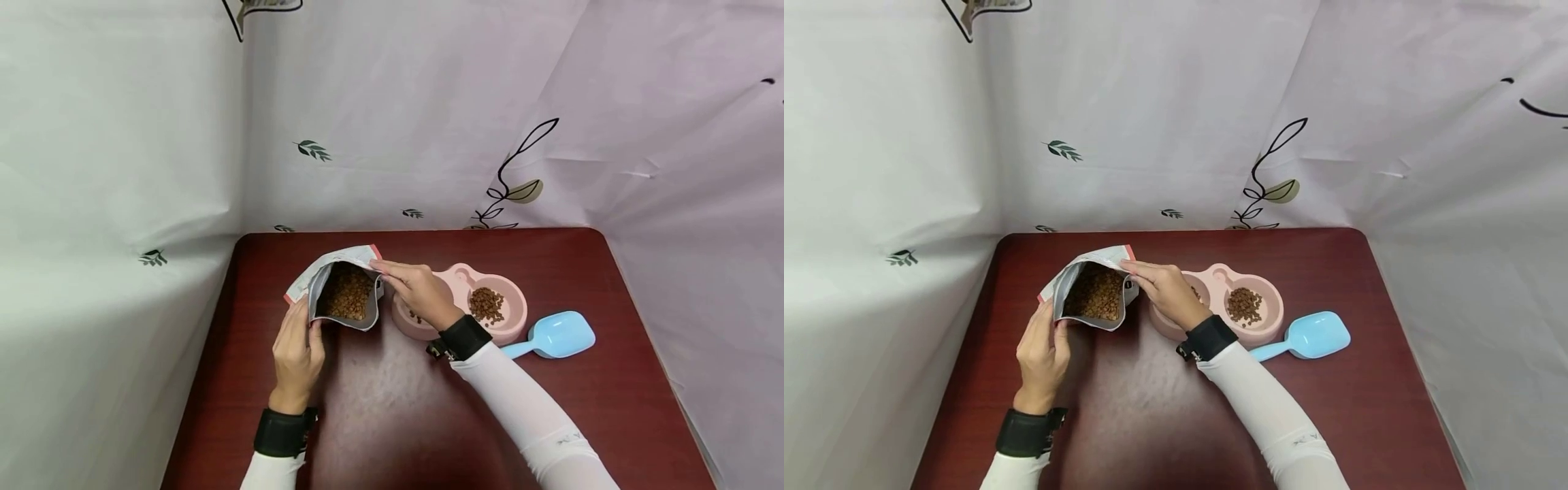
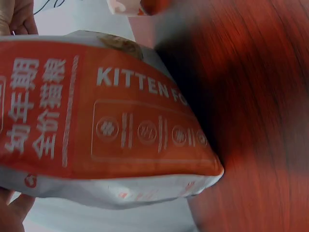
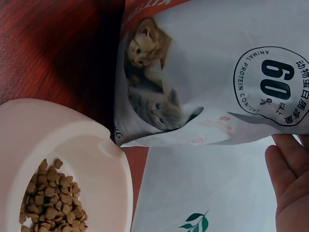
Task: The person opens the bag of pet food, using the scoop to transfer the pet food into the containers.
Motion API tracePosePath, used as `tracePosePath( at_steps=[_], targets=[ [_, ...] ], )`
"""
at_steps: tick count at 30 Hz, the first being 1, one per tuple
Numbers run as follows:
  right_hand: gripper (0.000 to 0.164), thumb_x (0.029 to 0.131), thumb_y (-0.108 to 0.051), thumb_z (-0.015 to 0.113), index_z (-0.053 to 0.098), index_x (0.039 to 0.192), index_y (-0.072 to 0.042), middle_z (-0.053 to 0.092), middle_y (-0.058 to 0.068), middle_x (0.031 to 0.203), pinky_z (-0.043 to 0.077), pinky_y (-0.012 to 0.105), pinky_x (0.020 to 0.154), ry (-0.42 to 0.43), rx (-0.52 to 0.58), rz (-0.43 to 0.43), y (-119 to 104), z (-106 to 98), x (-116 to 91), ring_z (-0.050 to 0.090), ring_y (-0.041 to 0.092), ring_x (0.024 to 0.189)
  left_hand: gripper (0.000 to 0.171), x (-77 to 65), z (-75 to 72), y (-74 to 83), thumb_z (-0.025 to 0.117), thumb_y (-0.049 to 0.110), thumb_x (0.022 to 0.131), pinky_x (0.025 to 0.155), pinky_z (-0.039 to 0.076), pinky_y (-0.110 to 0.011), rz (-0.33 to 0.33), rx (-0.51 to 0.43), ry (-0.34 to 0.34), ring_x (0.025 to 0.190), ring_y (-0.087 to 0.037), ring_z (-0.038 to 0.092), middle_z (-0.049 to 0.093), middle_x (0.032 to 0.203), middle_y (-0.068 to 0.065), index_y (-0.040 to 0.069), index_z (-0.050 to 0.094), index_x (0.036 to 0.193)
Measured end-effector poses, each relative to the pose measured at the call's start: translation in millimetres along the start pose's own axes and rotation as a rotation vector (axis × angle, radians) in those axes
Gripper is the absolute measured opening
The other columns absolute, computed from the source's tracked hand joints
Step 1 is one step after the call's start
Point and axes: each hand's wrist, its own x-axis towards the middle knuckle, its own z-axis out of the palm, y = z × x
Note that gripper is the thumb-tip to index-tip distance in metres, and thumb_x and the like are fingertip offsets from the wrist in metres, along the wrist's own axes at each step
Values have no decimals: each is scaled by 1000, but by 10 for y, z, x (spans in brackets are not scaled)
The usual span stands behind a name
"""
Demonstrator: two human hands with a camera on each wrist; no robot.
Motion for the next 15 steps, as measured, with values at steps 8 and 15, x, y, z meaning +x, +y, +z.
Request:
tracePosePath(
  at_steps=[8, 15],
  targets=[
    [29, 105, -19, 62, 73, 132, -20, 74, 1, 127, 47, 25, 67, 23, -31, 77, -65, -88, -41, 62, 7, 76, 22, 22, 19, 27, 71, -12, 88, 100, 49, -15, -189, -41, 139, 90, -47, 73, 74, 103, -32, -15, 72, 110],
    [27, 103, -15, 64, 75, 127, -12, 79, 5, 110, 43, 25, 60, 38, -41, 52, -131, -136, -31, 47, 6, 59, 17, 103, 6, 33, 67, -3, 96, 94, 51, -13, -296, -76, 183, 87, -45, 72, 75, 99, -29, -13, 73, 108]
  ],
)
